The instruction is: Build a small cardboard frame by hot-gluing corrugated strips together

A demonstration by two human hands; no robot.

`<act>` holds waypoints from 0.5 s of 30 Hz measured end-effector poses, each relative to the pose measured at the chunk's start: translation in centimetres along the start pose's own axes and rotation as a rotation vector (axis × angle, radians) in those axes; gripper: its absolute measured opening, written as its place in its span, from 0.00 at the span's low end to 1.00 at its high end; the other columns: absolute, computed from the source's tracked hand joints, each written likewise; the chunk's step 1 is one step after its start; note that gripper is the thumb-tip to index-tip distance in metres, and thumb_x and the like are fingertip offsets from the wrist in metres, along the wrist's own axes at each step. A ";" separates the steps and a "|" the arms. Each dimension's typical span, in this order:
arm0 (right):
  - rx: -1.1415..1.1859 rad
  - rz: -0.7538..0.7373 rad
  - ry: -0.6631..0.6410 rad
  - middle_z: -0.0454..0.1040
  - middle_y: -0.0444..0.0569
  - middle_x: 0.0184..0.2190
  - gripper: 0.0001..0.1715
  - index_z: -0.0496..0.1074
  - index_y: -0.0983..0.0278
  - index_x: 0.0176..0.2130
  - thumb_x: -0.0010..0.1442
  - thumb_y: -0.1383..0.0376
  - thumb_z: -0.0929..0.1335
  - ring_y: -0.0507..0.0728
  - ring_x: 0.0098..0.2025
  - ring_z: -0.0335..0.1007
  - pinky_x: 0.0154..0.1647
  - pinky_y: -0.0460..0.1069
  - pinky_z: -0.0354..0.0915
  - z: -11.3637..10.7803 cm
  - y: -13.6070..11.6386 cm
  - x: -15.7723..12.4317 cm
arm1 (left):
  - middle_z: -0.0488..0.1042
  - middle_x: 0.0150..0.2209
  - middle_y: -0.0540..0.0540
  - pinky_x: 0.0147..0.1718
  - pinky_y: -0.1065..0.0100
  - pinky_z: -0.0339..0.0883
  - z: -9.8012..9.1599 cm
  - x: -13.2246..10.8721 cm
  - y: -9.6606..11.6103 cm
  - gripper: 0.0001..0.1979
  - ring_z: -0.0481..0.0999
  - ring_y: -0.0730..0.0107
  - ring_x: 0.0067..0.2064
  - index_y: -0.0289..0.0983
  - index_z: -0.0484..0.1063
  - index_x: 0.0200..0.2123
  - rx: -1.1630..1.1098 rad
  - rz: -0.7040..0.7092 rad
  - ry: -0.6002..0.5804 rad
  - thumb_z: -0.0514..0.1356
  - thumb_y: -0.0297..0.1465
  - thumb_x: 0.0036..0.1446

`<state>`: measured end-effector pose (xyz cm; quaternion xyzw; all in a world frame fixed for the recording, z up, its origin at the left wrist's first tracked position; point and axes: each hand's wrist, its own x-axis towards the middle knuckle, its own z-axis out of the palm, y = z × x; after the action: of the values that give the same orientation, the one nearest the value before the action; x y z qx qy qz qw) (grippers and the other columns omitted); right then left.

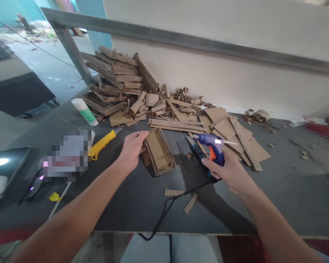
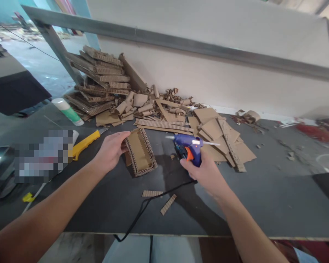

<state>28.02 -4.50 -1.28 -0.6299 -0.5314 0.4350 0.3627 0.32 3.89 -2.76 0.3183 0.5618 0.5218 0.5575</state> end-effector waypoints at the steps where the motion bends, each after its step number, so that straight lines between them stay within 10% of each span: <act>1: -0.070 -0.005 -0.024 0.60 0.37 0.19 0.20 0.63 0.60 0.31 0.56 0.51 0.72 0.50 0.21 0.56 0.22 0.47 0.55 0.5 0.0 -0.8 | 0.74 0.27 0.50 0.26 0.72 0.65 0.0 0.0 -0.1 0.13 0.72 0.73 0.27 0.34 0.75 0.30 0.013 0.003 -0.006 0.68 0.37 0.44; 15: -0.466 -0.214 -0.314 0.72 0.44 0.22 0.08 0.65 0.62 0.25 0.51 0.72 0.68 0.53 0.26 0.68 0.26 0.46 0.59 5.2 0.3 -3.7 | 0.73 0.29 0.50 0.28 0.70 0.66 -0.1 0.0 -0.6 0.16 0.73 0.71 0.29 0.36 0.74 0.33 0.094 0.038 -0.064 0.67 0.40 0.45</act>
<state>23.06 -8.20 -2.86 -0.5618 -0.7298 0.3527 0.1654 0.38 3.76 -3.31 0.3715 0.5614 0.4949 0.5494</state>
